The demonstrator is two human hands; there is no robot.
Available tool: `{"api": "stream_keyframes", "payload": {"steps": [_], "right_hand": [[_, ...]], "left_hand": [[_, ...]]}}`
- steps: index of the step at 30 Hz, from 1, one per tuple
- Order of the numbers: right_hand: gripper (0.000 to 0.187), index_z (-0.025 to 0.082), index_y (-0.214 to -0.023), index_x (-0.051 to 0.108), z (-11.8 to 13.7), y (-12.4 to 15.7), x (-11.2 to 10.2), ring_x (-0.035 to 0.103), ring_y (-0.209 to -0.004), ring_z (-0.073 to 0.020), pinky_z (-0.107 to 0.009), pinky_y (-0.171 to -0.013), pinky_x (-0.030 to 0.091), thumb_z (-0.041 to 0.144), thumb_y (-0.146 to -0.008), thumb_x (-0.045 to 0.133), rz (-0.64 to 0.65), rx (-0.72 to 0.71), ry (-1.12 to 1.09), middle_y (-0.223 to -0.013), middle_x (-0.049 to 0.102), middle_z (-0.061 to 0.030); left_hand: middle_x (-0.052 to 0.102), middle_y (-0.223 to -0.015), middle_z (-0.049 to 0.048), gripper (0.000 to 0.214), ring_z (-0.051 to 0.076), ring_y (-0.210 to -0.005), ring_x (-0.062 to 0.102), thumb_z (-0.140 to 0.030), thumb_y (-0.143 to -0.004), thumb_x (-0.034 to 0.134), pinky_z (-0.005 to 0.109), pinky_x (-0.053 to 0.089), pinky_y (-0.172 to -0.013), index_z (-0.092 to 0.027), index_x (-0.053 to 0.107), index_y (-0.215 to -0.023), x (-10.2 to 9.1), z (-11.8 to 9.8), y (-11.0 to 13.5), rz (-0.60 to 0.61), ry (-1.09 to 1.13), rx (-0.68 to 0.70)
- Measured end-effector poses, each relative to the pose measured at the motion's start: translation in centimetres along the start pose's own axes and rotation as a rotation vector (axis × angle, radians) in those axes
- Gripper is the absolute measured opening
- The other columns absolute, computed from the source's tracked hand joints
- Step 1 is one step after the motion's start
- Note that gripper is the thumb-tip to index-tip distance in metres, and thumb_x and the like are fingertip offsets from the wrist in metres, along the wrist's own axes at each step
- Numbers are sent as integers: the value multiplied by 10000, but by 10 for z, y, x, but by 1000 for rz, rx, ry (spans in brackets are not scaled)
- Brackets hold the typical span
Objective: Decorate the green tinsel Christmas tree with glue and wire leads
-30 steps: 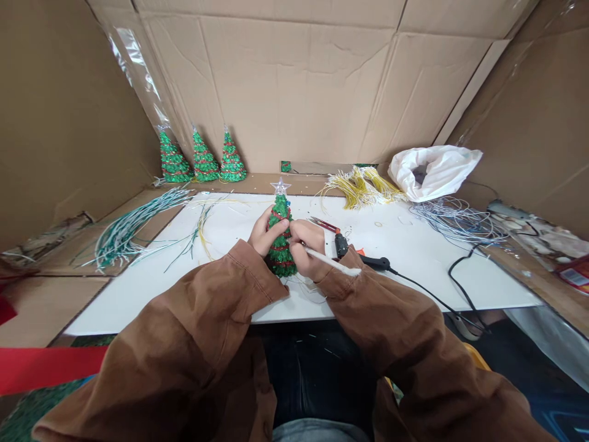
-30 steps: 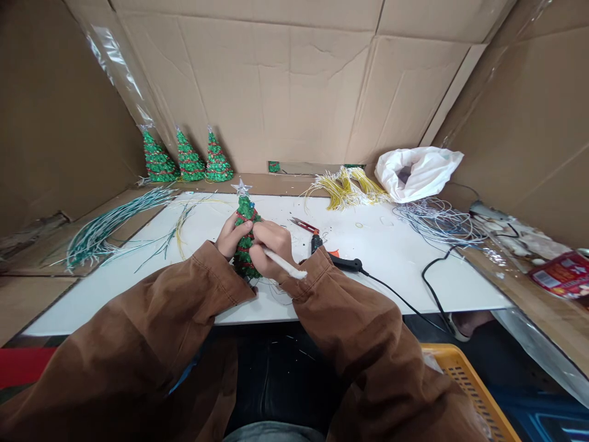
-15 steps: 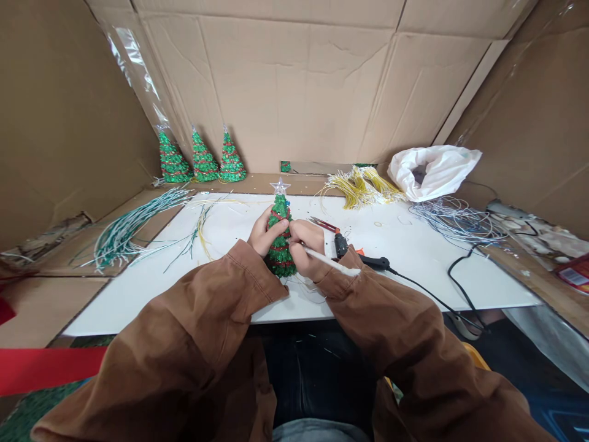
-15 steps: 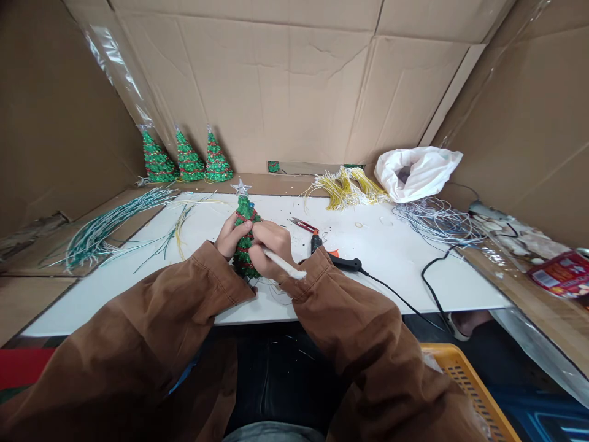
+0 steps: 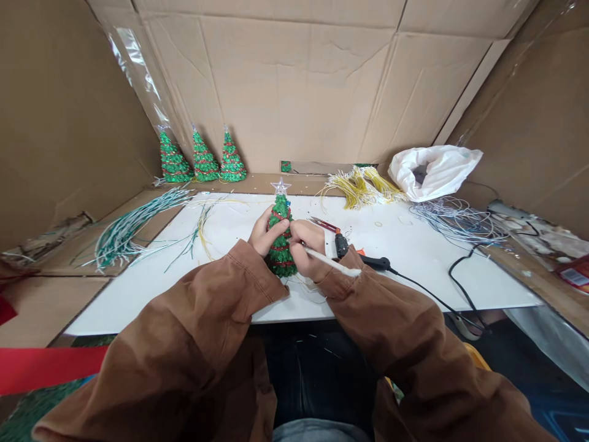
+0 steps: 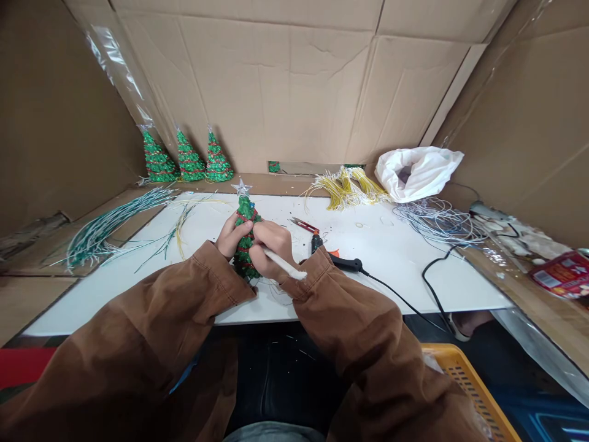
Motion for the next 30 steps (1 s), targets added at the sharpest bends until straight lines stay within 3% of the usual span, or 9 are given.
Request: {"api": "stream_keyframes", "payload": {"steps": [22,30], "right_hand": [[232,235,-650,207,0,-1,1,331,-534,-136,-284,-533,323,87,-664,385,56,14,37,-563,307,28],[229,234,-644,204,2,-1,0,310,-521,-131,-281,-529,311,92,-671,382,21,19,28,-562,283,32]], "left_hand": [[534,-761,7,389,165,-731,516,-526,-697,612,307,447,-749,-184,527,-861,-1,1,0,-16,-9,-14],[528,-751,5,357,162,-719,513,-506,-709,603,312,441,-749,-185,526,-845,-1,1,1,-15,-10,-12]]}}
Point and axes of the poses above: each hand's wrist, its own y-axis away from the middle knuckle, its own x-axis out of the palm, z = x × y, the point moved 9 cm from there along -y, towards the middle knuckle
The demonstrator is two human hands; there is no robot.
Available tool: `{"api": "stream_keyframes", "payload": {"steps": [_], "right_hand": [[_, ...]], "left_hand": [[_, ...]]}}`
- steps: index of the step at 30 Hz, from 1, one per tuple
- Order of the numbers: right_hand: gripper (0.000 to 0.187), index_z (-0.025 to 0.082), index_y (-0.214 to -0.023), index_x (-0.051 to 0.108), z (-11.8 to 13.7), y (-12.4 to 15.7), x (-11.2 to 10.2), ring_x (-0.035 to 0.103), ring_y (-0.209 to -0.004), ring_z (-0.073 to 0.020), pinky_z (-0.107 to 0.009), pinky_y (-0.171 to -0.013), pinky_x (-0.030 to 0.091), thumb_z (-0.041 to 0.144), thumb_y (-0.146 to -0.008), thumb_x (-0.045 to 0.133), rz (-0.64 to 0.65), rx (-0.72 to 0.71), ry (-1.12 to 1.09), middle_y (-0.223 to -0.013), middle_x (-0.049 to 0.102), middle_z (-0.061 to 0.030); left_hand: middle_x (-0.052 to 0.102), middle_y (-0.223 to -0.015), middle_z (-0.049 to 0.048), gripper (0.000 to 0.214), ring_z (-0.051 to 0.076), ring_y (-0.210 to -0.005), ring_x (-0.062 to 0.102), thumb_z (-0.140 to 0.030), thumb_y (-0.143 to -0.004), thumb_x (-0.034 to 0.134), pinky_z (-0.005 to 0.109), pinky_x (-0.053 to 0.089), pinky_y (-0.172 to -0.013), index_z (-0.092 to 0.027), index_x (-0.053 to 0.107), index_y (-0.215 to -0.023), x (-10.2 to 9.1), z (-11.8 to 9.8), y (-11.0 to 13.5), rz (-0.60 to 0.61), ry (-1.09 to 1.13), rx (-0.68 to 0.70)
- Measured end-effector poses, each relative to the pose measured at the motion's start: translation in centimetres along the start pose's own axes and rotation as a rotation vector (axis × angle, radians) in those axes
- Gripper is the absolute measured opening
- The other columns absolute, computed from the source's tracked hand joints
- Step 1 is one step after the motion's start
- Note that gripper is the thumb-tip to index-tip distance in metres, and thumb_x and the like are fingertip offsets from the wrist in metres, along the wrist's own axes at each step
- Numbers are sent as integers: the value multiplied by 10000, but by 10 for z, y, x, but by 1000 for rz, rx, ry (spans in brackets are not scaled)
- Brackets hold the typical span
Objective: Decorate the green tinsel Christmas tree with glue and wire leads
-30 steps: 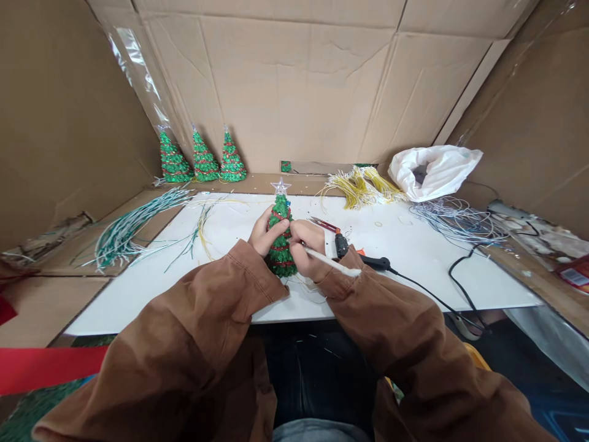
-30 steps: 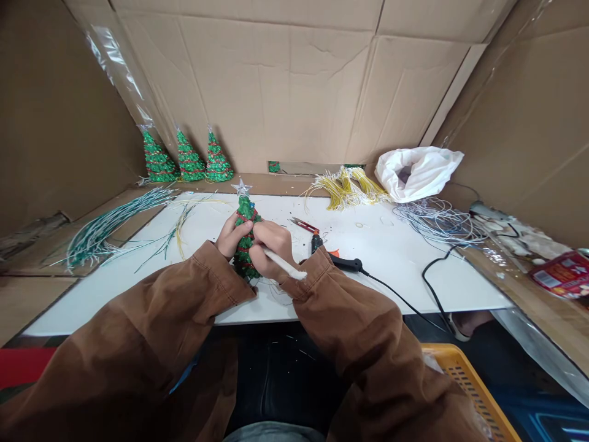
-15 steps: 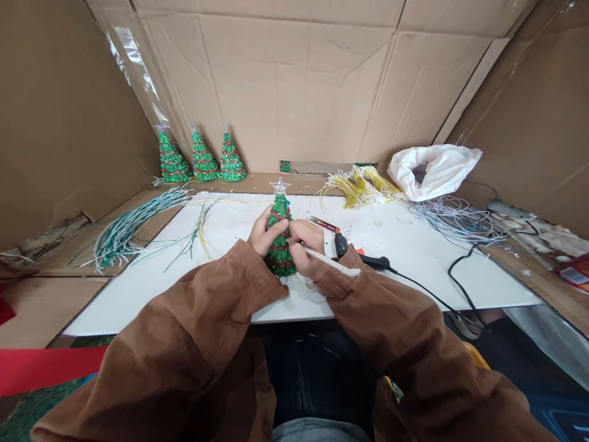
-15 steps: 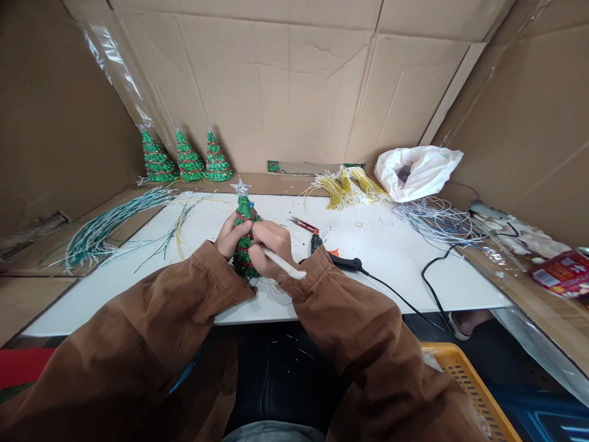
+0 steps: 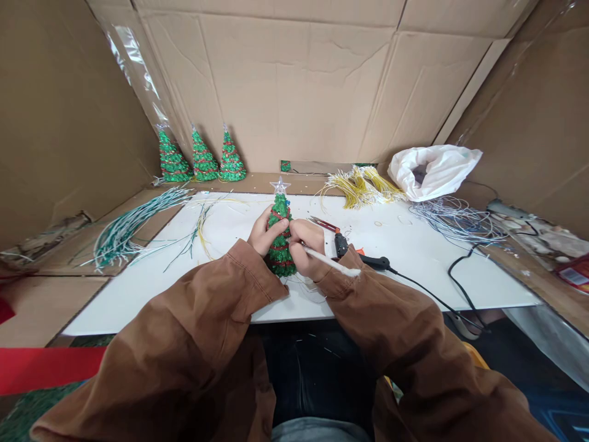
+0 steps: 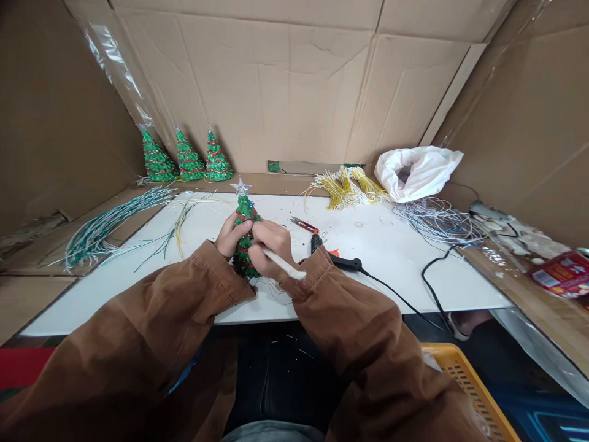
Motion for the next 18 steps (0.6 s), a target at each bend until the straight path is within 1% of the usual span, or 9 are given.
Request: {"api": "stream_keyframes", "payload": {"steps": [3,7,14,18], "right_hand": [[227,235,-643,201,0,0,-2,309,-521,-133,-280,-530,312,99,-678,379,-22,-6,-2,-561,282,32],[229,235,-645,203,-1,0,-1,314,-524,-135,-281,-528,314,92,-670,381,-11,0,-8,-559,288,30],[229,236,-651,208,0,1,-1,329,-527,-137,-285,-526,317,88,-669,382,5,-28,-7,-560,294,31],[236,237,-652,201,-1,1,0,327,-526,-140,-291,-525,316,85,-672,381,8,-22,-8,-560,291,31]], "left_hand": [[528,-754,6,367,162,-724,513,-509,-707,606,311,441,-750,-182,525,-851,0,-1,0,3,1,0],[521,-756,5,379,164,-727,509,-521,-704,605,312,438,-746,-185,520,-856,1,-1,0,10,9,-4],[521,-769,12,384,169,-737,497,-522,-705,601,319,433,-759,-186,517,-869,1,1,-1,13,0,0],[520,-762,8,381,164,-721,495,-523,-706,599,307,431,-732,-188,520,-867,1,2,-1,18,-2,5]]}}
Point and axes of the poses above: each hand's wrist, its own y-axis away from the middle knuckle, its own x-axis out of the palm, z = x × y, the point moved 9 cm from there along -y, towards the middle knuckle
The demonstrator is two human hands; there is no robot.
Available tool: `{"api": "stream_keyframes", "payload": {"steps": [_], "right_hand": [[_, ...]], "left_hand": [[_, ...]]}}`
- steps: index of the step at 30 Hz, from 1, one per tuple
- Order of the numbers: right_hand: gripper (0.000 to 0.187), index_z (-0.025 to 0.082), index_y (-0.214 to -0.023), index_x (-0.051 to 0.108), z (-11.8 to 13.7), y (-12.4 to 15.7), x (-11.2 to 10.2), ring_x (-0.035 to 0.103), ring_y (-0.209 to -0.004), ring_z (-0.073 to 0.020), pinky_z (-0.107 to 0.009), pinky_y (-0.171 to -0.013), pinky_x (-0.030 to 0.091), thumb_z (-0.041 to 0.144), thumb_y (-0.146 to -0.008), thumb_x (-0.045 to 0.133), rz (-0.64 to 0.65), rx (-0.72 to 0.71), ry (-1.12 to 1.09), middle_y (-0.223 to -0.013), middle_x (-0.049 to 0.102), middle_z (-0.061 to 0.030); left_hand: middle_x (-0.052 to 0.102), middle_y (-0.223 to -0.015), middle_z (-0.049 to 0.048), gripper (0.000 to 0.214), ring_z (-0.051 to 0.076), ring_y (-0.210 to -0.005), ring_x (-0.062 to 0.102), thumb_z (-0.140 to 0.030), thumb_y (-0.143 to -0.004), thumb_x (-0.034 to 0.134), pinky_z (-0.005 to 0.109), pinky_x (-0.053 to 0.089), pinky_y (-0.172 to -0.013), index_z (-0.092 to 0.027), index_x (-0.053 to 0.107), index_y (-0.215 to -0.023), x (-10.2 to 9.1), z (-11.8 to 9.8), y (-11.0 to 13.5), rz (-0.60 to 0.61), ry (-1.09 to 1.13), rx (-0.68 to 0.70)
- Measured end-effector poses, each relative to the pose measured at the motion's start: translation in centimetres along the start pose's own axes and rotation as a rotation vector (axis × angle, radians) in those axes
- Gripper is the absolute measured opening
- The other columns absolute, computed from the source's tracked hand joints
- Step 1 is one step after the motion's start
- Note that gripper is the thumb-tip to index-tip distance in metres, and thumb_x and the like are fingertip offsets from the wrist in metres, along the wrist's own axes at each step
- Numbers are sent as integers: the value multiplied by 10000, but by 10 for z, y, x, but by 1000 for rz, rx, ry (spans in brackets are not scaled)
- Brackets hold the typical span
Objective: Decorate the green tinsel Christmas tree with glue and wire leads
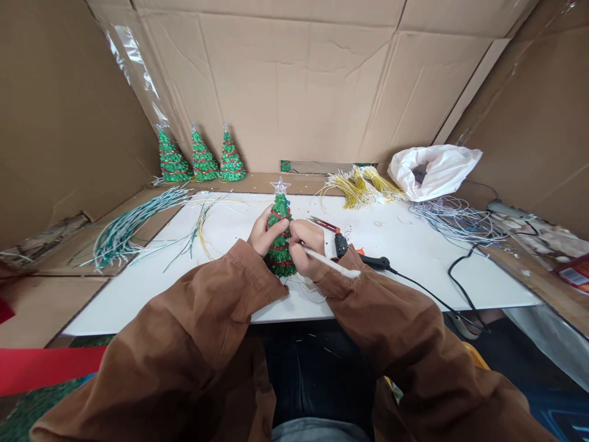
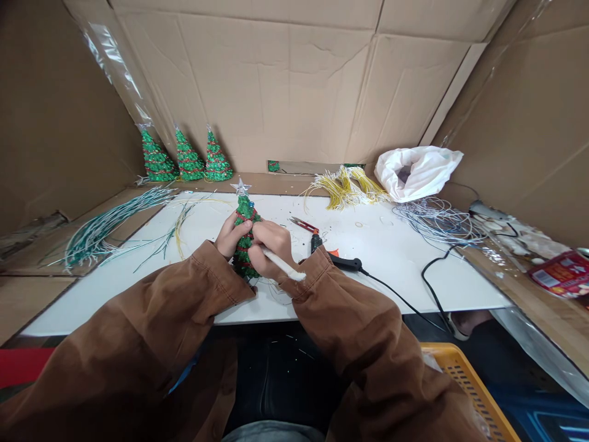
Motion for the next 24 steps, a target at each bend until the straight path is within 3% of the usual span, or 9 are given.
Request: {"api": "stream_keyframes", "payload": {"steps": [24], "right_hand": [[270,237,-657,190,3,-3,-3,322,-521,-139,-284,-537,340,71,-656,402,27,9,27,-559,291,29]], "left_hand": [[535,-741,1,363,161,-717,518,-504,-711,605,302,449,-736,-186,536,-872,0,-4,1,-17,8,-2]]}}
Point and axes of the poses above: each hand's wrist, its own y-axis away from the middle knuckle, its own x-axis out of the palm, z = x × y, the point moved 9 cm from there along -y, towards the middle knuckle
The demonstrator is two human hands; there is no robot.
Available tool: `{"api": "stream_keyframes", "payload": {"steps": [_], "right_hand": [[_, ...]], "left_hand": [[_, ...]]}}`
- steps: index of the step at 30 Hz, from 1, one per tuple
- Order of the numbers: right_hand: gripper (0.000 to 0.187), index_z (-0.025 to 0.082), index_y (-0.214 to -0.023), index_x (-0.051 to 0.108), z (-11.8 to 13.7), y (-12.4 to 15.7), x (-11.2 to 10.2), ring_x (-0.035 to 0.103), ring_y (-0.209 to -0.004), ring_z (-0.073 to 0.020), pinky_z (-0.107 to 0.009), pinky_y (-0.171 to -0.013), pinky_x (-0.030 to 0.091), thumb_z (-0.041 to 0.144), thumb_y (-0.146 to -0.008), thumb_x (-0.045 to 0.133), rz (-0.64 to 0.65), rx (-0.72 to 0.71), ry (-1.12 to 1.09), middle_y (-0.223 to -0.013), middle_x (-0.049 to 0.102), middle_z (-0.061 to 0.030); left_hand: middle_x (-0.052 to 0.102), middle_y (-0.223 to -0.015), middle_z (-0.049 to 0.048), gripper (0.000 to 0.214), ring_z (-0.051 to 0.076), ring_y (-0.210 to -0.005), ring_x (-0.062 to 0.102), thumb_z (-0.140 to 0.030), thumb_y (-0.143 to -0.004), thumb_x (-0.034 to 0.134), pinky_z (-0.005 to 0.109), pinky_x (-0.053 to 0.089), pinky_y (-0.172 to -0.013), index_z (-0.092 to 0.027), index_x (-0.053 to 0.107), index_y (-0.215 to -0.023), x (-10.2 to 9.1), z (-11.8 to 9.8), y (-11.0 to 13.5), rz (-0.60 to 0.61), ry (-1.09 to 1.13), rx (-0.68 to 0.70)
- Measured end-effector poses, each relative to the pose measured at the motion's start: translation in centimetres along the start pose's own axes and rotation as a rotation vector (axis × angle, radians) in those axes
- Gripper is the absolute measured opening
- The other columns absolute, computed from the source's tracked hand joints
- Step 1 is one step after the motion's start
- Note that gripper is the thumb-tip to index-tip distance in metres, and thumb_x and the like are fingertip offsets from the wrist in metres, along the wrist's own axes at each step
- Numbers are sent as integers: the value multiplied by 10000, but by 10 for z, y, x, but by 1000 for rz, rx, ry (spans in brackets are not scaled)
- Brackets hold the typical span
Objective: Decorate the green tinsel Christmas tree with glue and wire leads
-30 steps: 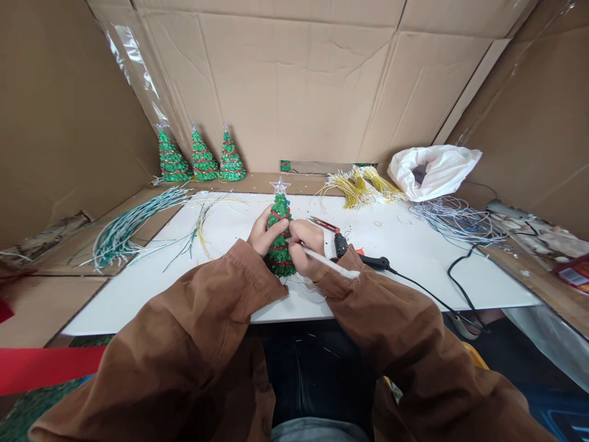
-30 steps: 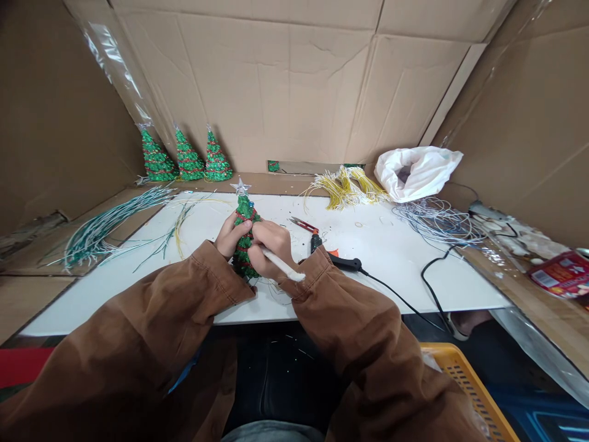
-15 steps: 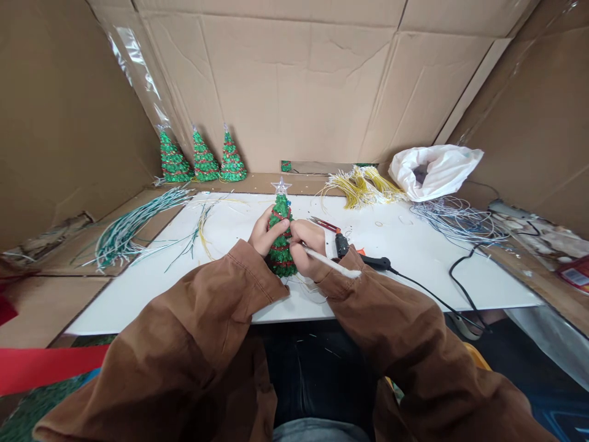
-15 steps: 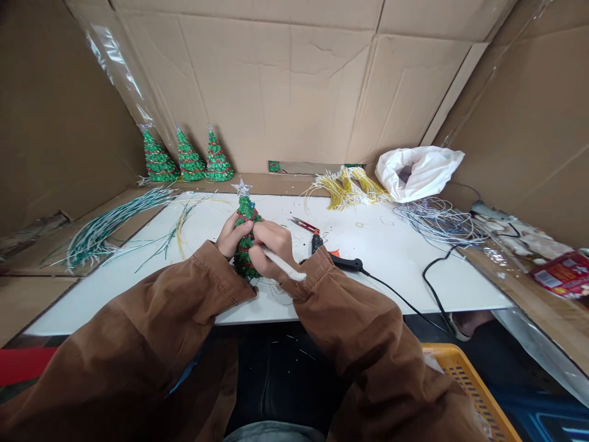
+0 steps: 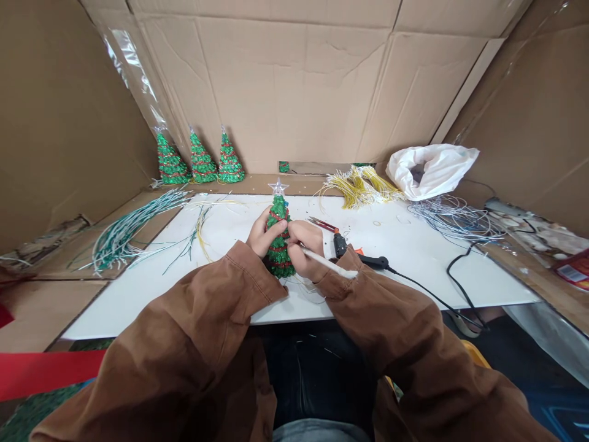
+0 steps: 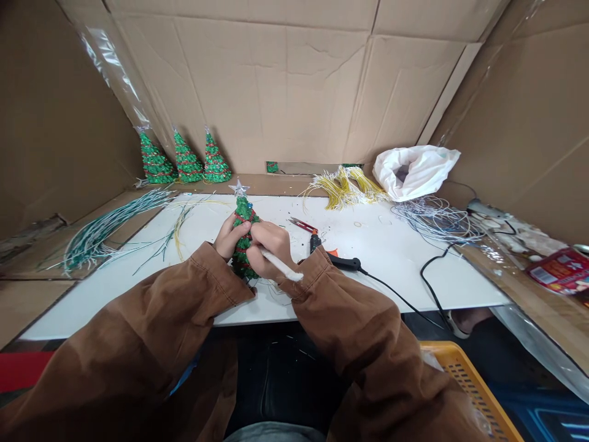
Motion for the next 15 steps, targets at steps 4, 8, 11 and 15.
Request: {"api": "stream_keyframes", "payload": {"steps": [4,8,11,15], "right_hand": [[270,235,-655,191,1,-1,-1,323,-518,-139,-284,-530,333,68,-644,403,-3,-2,-2,-557,294,29],[271,235,-655,192,1,-1,0,326,-521,-137,-284,-532,329,62,-647,402,12,-6,2,-560,297,28],[270,234,-656,193,2,-1,0,326,-523,-135,-282,-531,326,63,-648,402,19,-3,8,-561,293,30],[262,233,-650,197,2,0,-1,319,-522,-131,-276,-530,328,64,-648,397,13,12,15,-559,291,32]], "left_hand": [[547,-749,3,354,165,-726,521,-498,-715,601,300,444,-737,-189,538,-875,-1,0,0,-6,-12,7],[543,-760,4,355,170,-743,512,-499,-716,597,294,427,-730,-190,536,-881,-1,0,-1,-2,-27,14],[525,-745,0,349,162,-733,498,-500,-720,596,283,420,-711,-186,528,-857,0,-1,-1,3,-24,19],[517,-739,-3,347,153,-725,492,-491,-728,600,270,422,-698,-181,529,-866,0,-1,0,10,-22,28]]}}
Point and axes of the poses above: each hand's wrist, its own y-axis away from the middle knuckle, its own x-axis out of the palm, z = x × y, the point moved 9 cm from there along -y, towards the middle knuckle
